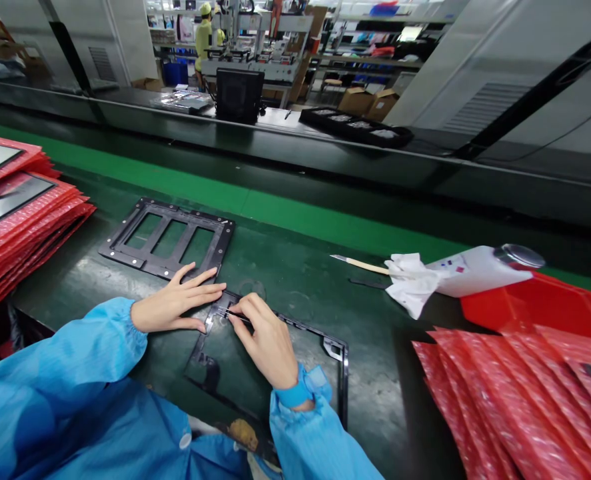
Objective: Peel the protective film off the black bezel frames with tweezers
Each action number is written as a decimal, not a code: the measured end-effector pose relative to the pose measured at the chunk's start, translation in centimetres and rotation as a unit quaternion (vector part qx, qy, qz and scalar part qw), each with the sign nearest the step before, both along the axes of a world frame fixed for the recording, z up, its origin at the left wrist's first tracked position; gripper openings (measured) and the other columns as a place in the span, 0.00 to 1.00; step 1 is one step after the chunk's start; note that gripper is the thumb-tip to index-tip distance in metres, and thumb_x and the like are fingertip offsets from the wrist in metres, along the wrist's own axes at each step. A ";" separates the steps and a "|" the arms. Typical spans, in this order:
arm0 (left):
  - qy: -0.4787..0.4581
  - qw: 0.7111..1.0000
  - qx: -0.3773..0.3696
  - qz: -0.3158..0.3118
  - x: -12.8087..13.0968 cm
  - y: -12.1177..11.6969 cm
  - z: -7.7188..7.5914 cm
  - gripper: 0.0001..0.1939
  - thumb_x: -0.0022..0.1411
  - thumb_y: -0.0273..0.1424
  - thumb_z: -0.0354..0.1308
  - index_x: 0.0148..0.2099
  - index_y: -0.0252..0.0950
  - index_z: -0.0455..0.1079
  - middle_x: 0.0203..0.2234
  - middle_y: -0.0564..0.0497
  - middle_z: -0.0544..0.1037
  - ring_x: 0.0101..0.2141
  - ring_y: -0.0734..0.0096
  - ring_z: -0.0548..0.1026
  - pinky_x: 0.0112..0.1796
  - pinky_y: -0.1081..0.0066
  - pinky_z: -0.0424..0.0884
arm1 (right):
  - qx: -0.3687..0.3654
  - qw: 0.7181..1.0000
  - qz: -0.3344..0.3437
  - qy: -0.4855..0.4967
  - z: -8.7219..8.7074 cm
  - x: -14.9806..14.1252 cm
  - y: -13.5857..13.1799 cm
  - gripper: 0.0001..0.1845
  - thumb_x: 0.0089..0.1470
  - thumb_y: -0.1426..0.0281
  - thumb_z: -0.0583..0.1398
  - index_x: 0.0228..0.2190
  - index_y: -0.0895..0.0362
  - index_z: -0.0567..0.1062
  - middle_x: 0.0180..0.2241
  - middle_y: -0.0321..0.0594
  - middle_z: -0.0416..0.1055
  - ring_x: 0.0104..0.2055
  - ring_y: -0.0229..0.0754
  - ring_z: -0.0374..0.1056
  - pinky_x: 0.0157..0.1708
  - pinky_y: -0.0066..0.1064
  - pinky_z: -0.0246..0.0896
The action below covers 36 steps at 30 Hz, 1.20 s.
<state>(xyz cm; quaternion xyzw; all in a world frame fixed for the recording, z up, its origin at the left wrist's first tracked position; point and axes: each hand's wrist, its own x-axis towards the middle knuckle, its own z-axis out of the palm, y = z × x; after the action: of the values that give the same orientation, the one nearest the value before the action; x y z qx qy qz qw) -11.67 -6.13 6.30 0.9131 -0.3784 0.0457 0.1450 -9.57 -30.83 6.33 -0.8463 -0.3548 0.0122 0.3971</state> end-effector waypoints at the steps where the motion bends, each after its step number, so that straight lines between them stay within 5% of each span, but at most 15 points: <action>1: 0.000 1.000 -0.001 0.001 0.0 0.0 0.0 0.33 0.66 0.47 0.50 0.65 0.34 0.52 0.62 0.41 0.61 0.66 0.56 0.44 0.62 0.45 0.35 | -0.004 1.000 0.008 -0.001 0.2 -0.1 -0.1 0.08 0.64 0.66 0.53 0.38 0.53 0.72 0.38 0.41 0.67 0.42 0.44 0.67 0.38 0.31 0.62; 8: 0.003 1.000 -0.015 0.003 0.0 0.1 -0.1 0.30 0.67 0.46 0.49 0.64 0.36 0.55 0.62 0.42 0.61 0.66 0.57 0.45 0.62 0.46 0.35 | -0.096 0.975 0.201 -0.012 0.9 -2.6 0.9 0.07 0.64 0.72 0.54 0.33 0.54 0.70 0.36 0.38 0.69 0.40 0.41 0.66 0.34 0.28 0.58; 36: 0.028 0.999 -0.013 0.030 0.1 -0.4 -0.1 0.33 0.63 0.53 0.47 0.62 0.36 0.59 0.61 0.42 0.63 0.66 0.58 0.48 0.62 0.48 0.34 | -0.170 0.958 0.208 -0.097 0.3 -5.2 1.8 0.10 0.65 0.75 0.52 0.33 0.57 0.70 0.34 0.38 0.67 0.36 0.41 0.60 0.30 0.31 0.52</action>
<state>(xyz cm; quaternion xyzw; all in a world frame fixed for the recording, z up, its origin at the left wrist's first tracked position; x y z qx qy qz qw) -11.59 -6.49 6.23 0.9232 -0.3456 0.0290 0.1658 -14.73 -28.99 6.64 -0.8058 -0.5527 0.0726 0.2000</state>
